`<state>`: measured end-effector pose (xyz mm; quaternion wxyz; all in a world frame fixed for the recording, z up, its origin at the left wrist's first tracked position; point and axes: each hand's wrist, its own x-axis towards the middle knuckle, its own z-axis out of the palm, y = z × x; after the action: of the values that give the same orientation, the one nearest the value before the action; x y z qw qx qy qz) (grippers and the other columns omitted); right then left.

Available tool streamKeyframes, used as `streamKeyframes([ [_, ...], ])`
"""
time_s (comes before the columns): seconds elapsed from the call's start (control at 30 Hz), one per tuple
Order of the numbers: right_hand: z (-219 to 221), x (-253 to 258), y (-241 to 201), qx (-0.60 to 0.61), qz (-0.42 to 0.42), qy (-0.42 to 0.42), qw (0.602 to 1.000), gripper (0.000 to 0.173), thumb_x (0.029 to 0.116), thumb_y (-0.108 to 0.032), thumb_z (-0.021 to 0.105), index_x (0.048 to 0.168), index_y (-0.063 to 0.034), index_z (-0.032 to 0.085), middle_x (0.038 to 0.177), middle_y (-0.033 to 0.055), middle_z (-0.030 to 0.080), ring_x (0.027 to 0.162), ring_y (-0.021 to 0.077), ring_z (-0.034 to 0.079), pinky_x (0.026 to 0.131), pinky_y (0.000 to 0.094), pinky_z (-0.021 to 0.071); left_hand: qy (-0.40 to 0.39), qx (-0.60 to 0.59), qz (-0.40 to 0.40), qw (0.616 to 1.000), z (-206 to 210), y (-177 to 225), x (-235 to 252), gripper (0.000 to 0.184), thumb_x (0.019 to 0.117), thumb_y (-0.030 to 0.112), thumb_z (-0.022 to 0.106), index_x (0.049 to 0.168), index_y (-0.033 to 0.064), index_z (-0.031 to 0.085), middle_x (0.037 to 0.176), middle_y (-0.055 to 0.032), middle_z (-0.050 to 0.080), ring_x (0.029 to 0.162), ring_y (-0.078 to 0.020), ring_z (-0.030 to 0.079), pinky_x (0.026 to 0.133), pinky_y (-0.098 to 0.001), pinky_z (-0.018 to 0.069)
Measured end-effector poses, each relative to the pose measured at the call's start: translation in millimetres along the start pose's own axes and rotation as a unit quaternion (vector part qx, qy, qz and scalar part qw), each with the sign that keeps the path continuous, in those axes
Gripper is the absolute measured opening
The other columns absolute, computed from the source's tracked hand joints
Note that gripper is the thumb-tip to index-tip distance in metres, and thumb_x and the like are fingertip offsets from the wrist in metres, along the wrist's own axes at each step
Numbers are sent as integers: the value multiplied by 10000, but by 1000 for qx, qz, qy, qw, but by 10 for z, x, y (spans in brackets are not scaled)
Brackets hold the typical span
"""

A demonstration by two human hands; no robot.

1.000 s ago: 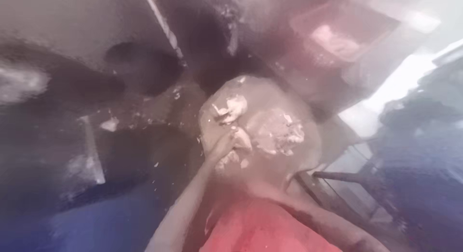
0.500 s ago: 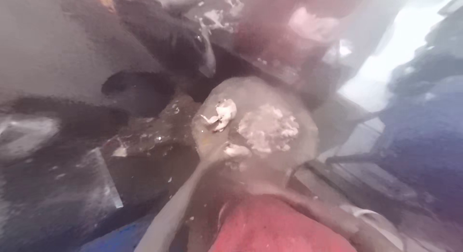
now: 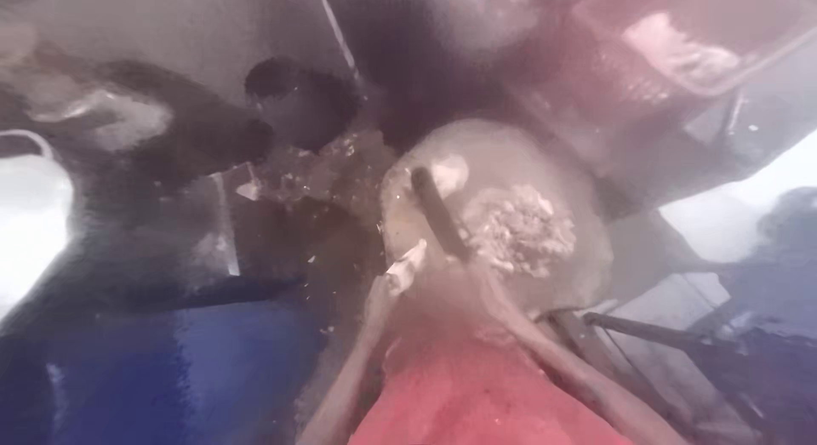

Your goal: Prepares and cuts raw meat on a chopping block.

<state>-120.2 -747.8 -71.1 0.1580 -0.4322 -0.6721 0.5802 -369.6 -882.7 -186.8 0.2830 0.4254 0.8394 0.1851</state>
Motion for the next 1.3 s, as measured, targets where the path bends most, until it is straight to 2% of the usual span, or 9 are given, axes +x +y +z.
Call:
streamKeyframes([
  [0.1,171,-7,-347,32,-80,-15,996,579,1080,-451,377,1425,-2,493,1058,68,659,899,88,639,838,296,571,-24,15,-17,999,-54,74,29,415,944,229,692,1330,95,615,1323,-169,613,1151,-307,652,979,-486,550],
  [0.37,467,271,387,-329,88,-134,931,550,1093,-462,343,1453,-83,514,1248,208,664,1166,367,648,1014,583,500,-2,-5,-5,1000,31,-155,-132,433,920,246,728,1303,73,624,1288,-168,633,1118,-303,667,969,-483,555],
  [0.53,481,26,247,-185,103,-125,969,501,1108,-358,375,1490,-44,455,1270,202,651,1141,296,661,1015,490,521,10,-139,-74,987,159,-189,-419,471,872,170,761,1285,30,585,1157,-160,684,1047,-264,684,931,-470,567],
  [0.7,218,36,914,-36,206,-132,969,553,1101,-506,283,1265,-78,592,813,51,586,638,145,556,595,346,519,-44,-446,-33,893,272,140,-346,563,894,136,785,1341,0,471,1106,-134,690,922,-212,716,810,-385,630],
  [0.77,84,29,688,-109,200,-74,971,518,1111,-436,331,1388,-55,548,1069,154,673,917,237,670,845,444,569,-110,-387,-52,914,308,242,-258,524,955,219,727,1392,49,495,1113,-101,715,902,-186,727,807,-375,625],
  [0.83,-36,87,296,-143,139,-31,979,492,1116,-365,337,1454,-40,487,1163,187,668,1016,278,679,934,479,553,-133,-332,-49,933,379,296,-103,423,1004,257,658,1357,57,540,1053,-96,722,839,-190,732,769,-384,632],
  [0.97,-122,-29,-681,26,-120,24,992,627,1083,-529,322,1358,6,499,851,-13,607,680,50,584,637,272,559,-127,-267,-44,954,375,353,-57,342,1005,292,657,1263,72,619,1008,-71,728,807,-161,721,764,-362,625],
  [1.1,175,-168,-803,-36,-270,75,959,843,1020,-688,272,1251,51,606,1057,73,714,966,64,677,878,295,585,-141,-232,-61,960,349,406,-24,300,1011,288,637,1243,98,631,983,-52,732,768,-150,726,736,-365,635],
  [1.3,538,-5,651,-212,145,-156,954,565,1092,-483,370,1386,-31,536,1143,212,676,1039,336,683,939,548,538,-180,-180,22,967,251,319,-77,297,1024,324,623,1246,130,664,1076,-45,735,895,-134,731,853,-365,621],
])
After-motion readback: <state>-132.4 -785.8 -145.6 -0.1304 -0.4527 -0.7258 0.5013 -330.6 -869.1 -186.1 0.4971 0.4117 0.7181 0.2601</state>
